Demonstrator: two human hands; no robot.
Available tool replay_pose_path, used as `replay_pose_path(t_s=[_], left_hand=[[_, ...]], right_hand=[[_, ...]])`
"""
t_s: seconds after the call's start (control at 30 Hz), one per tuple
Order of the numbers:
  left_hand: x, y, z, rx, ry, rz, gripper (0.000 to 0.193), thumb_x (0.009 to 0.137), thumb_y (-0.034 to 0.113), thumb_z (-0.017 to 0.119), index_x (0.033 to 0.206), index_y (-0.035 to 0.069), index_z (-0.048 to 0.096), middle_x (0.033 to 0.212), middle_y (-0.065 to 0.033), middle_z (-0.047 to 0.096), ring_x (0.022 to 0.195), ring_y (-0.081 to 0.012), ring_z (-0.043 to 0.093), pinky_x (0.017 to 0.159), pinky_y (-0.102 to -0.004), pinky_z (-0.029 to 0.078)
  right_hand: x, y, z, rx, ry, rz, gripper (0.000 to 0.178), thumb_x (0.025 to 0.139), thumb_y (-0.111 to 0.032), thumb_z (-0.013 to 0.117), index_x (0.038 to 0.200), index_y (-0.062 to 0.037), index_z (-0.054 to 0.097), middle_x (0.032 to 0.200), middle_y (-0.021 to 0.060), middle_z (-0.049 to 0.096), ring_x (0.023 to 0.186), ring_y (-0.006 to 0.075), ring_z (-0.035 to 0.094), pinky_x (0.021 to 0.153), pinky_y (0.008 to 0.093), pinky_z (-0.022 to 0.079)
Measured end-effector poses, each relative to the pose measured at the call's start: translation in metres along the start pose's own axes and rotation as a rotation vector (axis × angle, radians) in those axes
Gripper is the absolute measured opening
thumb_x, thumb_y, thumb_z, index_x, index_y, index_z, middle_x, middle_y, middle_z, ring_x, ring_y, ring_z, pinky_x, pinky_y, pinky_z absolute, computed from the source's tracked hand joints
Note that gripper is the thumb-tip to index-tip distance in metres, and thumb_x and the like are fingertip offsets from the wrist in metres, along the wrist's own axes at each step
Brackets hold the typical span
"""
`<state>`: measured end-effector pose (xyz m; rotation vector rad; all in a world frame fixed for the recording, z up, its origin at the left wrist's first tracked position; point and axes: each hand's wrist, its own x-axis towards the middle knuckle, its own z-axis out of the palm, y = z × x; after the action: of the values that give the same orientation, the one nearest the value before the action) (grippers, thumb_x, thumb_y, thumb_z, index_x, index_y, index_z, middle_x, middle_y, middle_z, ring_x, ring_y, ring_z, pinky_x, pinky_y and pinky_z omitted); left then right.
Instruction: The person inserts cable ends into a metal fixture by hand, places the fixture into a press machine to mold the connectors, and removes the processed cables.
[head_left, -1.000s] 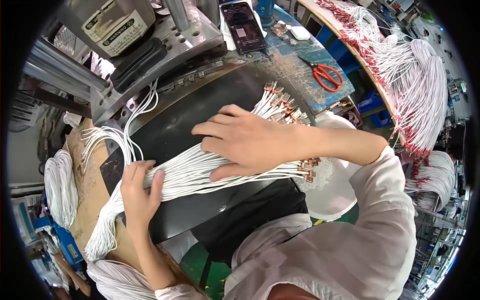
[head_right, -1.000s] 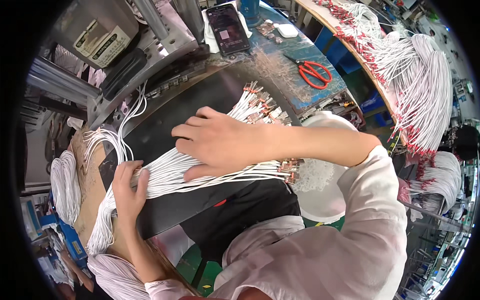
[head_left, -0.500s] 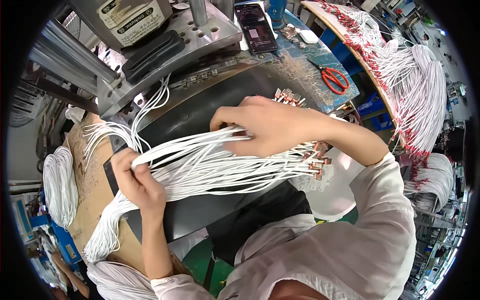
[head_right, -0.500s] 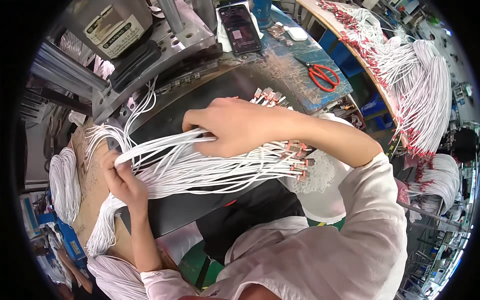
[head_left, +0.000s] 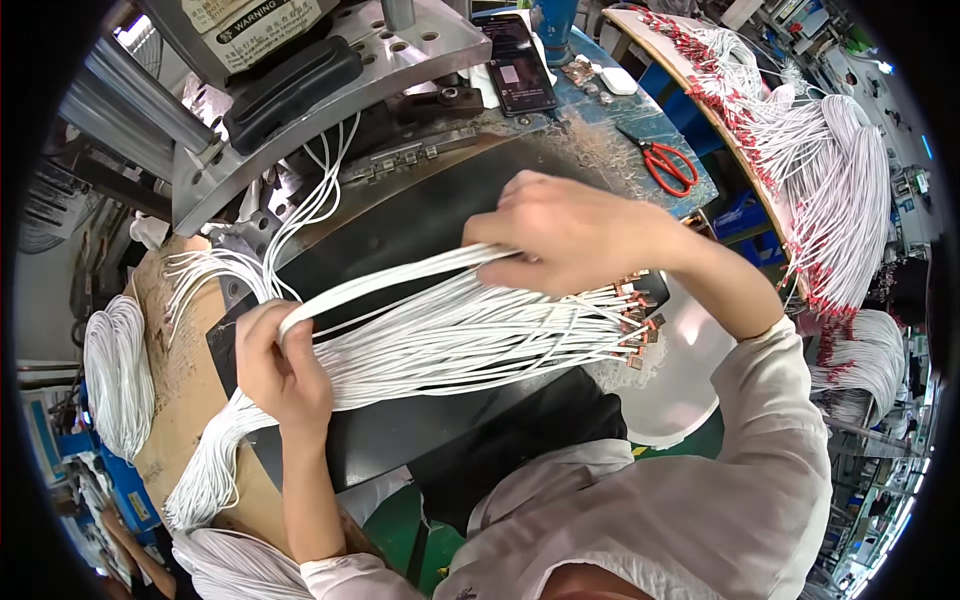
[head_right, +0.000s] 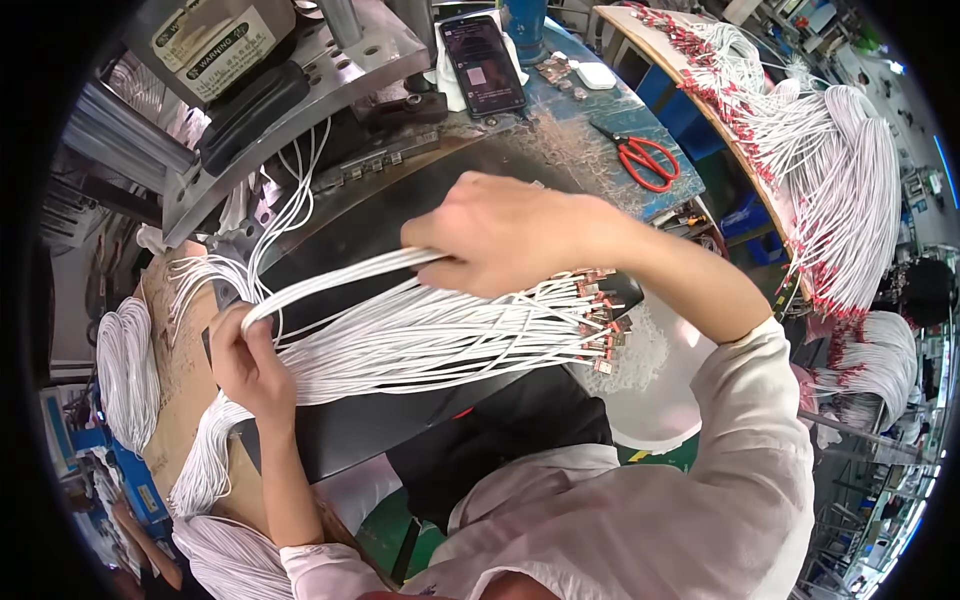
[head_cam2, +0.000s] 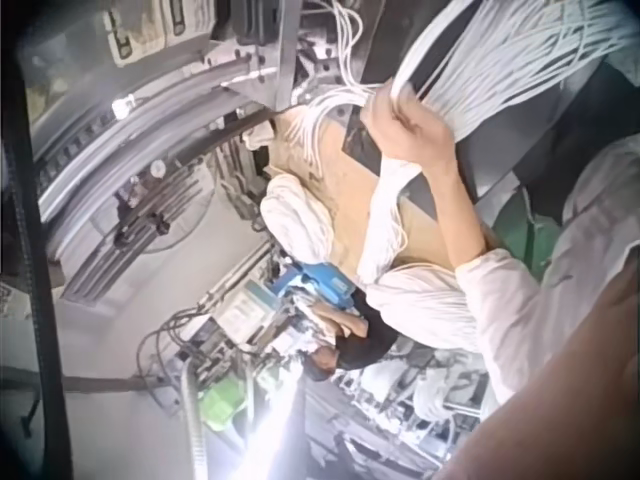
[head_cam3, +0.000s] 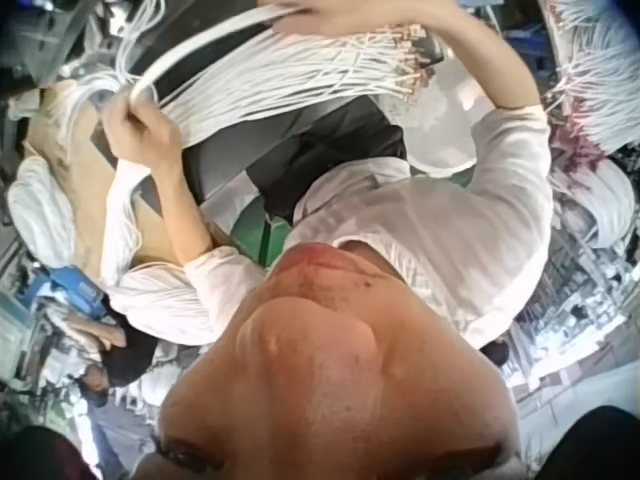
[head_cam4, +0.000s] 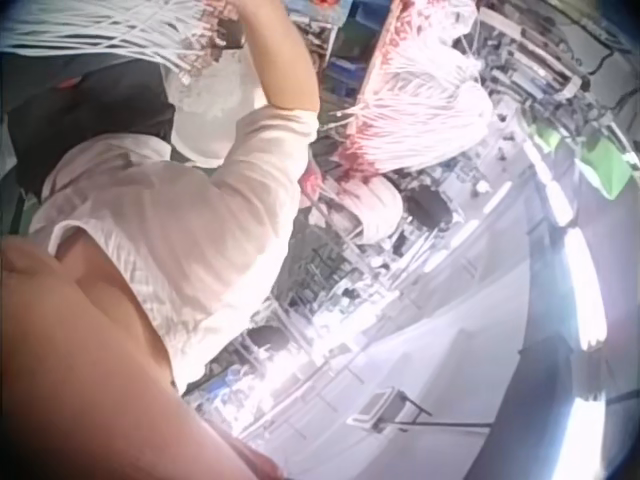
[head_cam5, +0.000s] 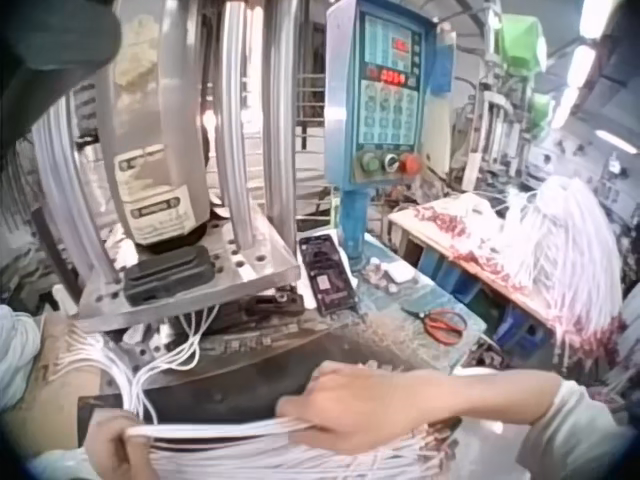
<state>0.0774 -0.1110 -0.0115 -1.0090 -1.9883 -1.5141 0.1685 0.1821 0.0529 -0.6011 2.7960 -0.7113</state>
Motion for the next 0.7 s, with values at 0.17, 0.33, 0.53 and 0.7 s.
replay_pose_path(t_s=[0.17,0.33,0.53,0.7], left_hand=[[0.001,-0.007,-0.002,0.257,-0.479,0.269,0.022,0.080,-0.007,0.071,0.099,0.001,0.065,0.091,-0.0125,0.064,0.082,-0.0271,0.061,0.072,-0.0343,0.050],[-0.012,-0.014,-0.004,0.062,-0.260,0.148,0.020,0.081,-0.006,0.071,0.099,0.000,0.064,0.089,-0.0121,0.063,0.085,-0.0260,0.060,0.074,-0.0342,0.049],[-0.010,-0.007,-0.001,0.088,-0.227,-0.082,0.016,0.081,-0.002,0.073,0.095,0.000,0.065,0.090,-0.0126,0.063,0.078,-0.0252,0.060,0.068,-0.0333,0.047],[0.001,-0.004,0.007,0.283,-0.487,0.330,0.013,0.085,0.001,0.073,0.094,-0.001,0.064,0.084,-0.0130,0.062,0.069,-0.0225,0.057,0.062,-0.0298,0.044]], right_hand=[[-0.005,0.008,-0.017,-0.203,0.026,0.050,0.028,0.091,-0.026,0.068,0.104,-0.0017,0.064,0.068,0.0133,0.061,0.080,0.0345,0.064,0.086,0.0440,0.045],[0.015,0.003,0.009,0.185,0.268,-0.235,0.021,0.094,-0.021,0.067,0.098,-0.0004,0.064,0.068,0.0126,0.062,0.073,0.0300,0.063,0.068,0.0398,0.048],[-0.020,0.022,-0.012,0.213,0.306,0.093,0.016,0.095,-0.015,0.067,0.100,0.0000,0.065,0.070,0.0086,0.063,0.062,0.0216,0.059,0.058,0.0334,0.045],[-0.048,0.032,-0.019,0.195,0.339,0.231,0.015,0.097,-0.014,0.064,0.100,0.0006,0.065,0.070,0.0049,0.062,0.059,0.0125,0.054,0.055,0.0301,0.043]])
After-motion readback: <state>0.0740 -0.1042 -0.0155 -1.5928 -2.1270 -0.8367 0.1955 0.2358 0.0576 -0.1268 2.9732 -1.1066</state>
